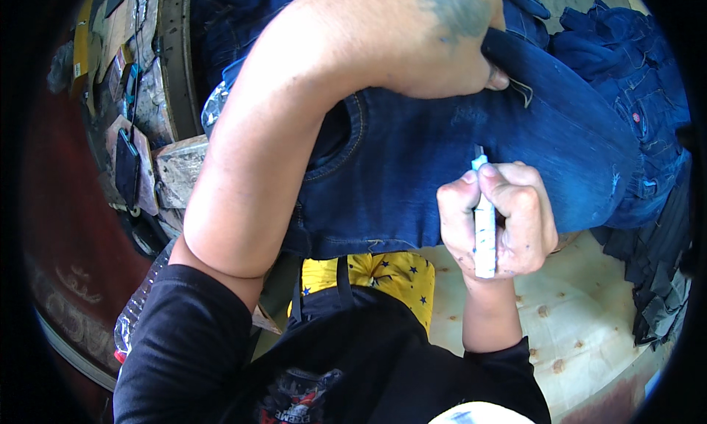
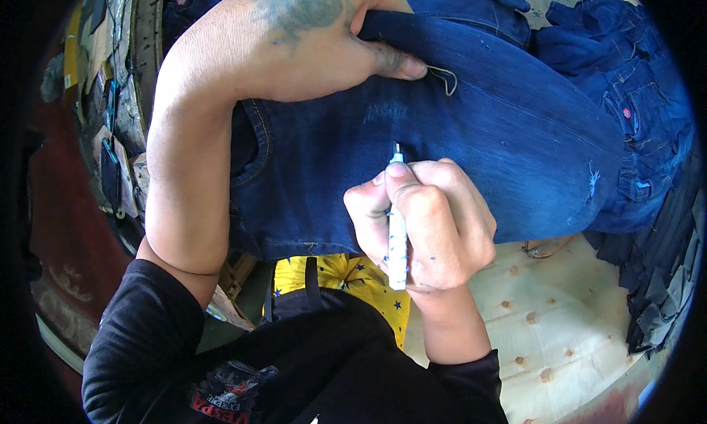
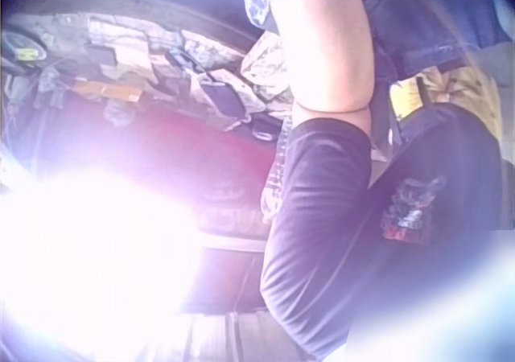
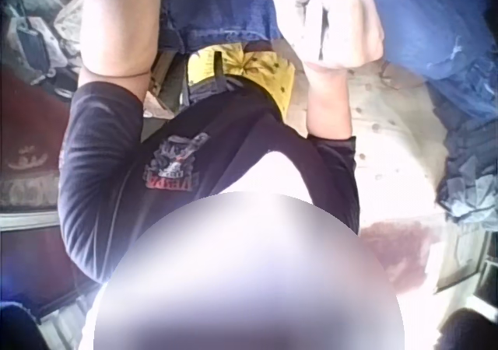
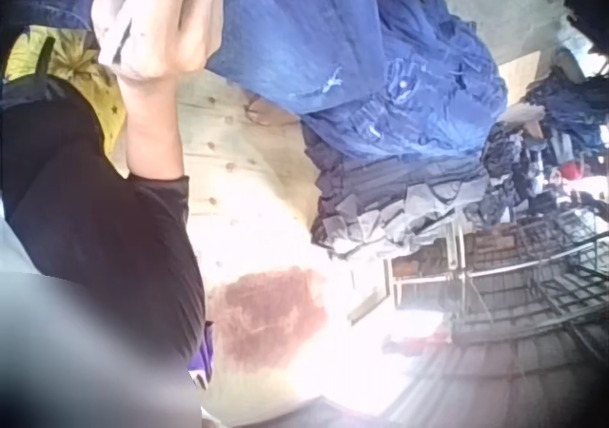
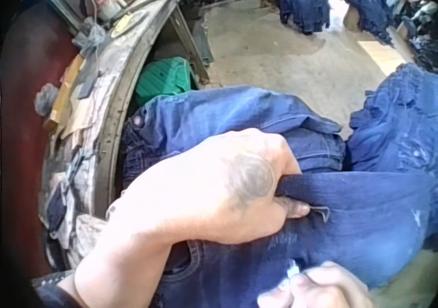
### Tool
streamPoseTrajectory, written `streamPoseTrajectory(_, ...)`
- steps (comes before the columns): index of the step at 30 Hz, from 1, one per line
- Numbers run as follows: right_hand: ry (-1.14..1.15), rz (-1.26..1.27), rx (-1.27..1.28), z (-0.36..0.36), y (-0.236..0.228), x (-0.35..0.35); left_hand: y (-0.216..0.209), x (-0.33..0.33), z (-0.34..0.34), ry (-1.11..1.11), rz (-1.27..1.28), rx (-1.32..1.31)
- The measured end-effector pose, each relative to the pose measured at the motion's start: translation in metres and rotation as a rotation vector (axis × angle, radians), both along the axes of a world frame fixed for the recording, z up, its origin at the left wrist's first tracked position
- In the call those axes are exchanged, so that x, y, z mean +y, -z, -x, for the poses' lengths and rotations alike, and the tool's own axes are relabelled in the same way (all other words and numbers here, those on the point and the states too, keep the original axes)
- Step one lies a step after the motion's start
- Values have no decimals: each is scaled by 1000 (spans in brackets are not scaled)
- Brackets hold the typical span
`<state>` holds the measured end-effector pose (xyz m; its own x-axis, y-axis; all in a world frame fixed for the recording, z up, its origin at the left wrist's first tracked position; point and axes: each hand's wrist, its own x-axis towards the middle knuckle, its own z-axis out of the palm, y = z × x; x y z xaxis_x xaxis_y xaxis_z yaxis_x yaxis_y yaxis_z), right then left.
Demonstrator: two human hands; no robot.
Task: The person repeatedly marks specific spots on multiple pairs of blue jeans using a white marker. They pick up each pair, mark a small area, and place it on a growing stack. The process is repeated for several pairs throughout the clip.
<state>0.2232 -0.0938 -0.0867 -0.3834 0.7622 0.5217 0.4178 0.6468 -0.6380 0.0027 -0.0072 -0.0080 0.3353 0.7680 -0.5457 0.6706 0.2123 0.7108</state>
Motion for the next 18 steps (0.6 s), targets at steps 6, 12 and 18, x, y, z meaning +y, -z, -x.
streamPoseTrajectory(6, 21, -8, 40, 5, 3, 7, 10, -21, -11, -17, -362, 179)
streamPoseTrajectory(12, -46, 50, 74, 3, -5, 7, 4, -16, -10, -42, -330, 160)
streamPoseTrajectory(18, 4, 59, -19, 4, -4, 7, 4, -13, -8, -55, -258, 103)
